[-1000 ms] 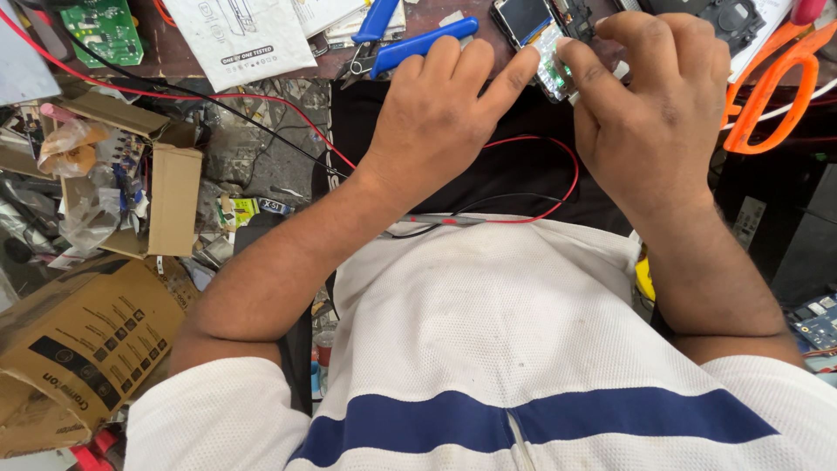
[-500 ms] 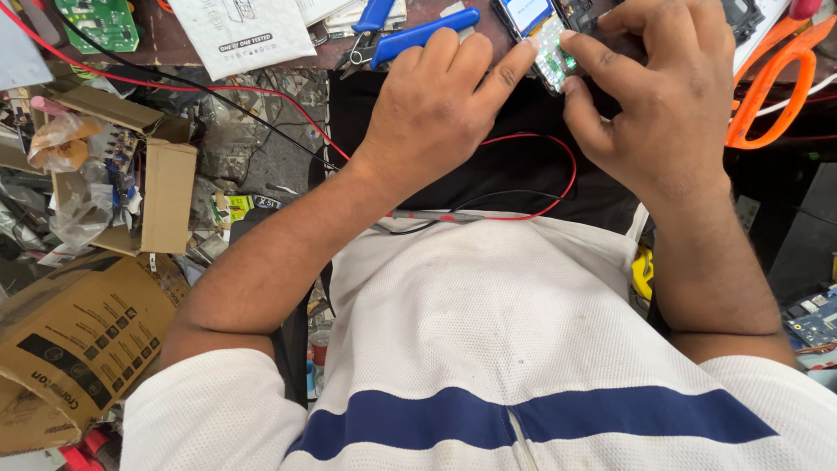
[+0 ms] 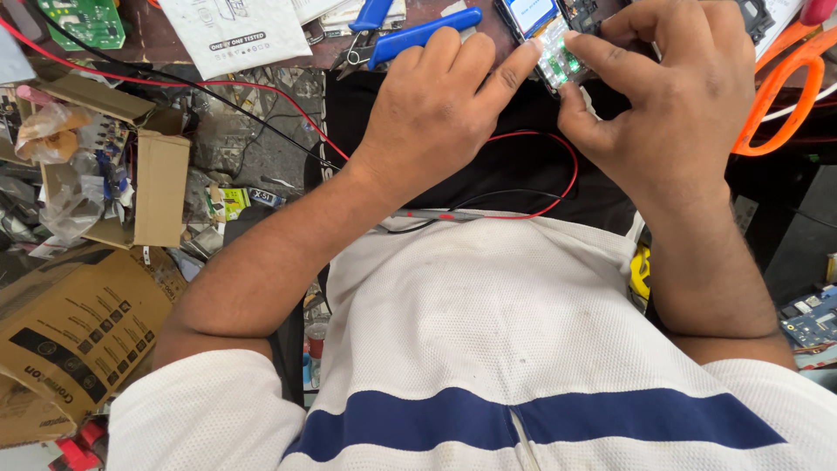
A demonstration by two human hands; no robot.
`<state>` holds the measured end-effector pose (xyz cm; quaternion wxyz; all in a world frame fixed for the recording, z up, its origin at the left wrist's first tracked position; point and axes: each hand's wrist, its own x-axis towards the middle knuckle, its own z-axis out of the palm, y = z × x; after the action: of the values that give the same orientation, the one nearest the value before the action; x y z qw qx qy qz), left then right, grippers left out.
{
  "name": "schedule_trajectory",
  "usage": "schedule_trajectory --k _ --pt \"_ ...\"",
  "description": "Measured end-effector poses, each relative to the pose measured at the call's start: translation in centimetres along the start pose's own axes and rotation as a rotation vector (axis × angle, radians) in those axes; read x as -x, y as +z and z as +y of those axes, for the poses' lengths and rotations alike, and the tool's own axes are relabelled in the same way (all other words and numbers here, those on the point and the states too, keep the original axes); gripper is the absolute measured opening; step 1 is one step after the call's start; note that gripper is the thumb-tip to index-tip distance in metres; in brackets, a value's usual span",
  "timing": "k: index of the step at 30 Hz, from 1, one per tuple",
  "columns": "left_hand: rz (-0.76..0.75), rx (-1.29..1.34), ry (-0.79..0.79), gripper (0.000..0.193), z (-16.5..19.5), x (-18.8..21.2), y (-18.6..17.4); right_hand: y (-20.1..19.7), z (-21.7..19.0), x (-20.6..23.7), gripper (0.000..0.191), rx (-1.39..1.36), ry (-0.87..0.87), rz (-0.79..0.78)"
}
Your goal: The person pries open a red phone housing, then works on the exposed phone board under a microscope, applying glue and soldering with a soldering iron and solder wire. They attach a cable, press components on the board, and probe the board with multimeter test leads to test it.
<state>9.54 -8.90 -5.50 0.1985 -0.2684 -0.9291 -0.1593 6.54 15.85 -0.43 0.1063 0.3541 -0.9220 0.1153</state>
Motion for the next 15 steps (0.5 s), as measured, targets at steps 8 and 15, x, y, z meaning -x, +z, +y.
schedule_trajectory --k 8,15 --pt "-0.005 -0.009 0.001 0.036 0.07 0.04 -0.03 0.18 -0.78 -0.18 0.04 0.064 -0.01 0.024" --pt "0.014 0.004 -0.004 0.041 0.06 0.12 0.11 0.27 0.11 0.32 0.037 -0.084 -0.016 0.0"
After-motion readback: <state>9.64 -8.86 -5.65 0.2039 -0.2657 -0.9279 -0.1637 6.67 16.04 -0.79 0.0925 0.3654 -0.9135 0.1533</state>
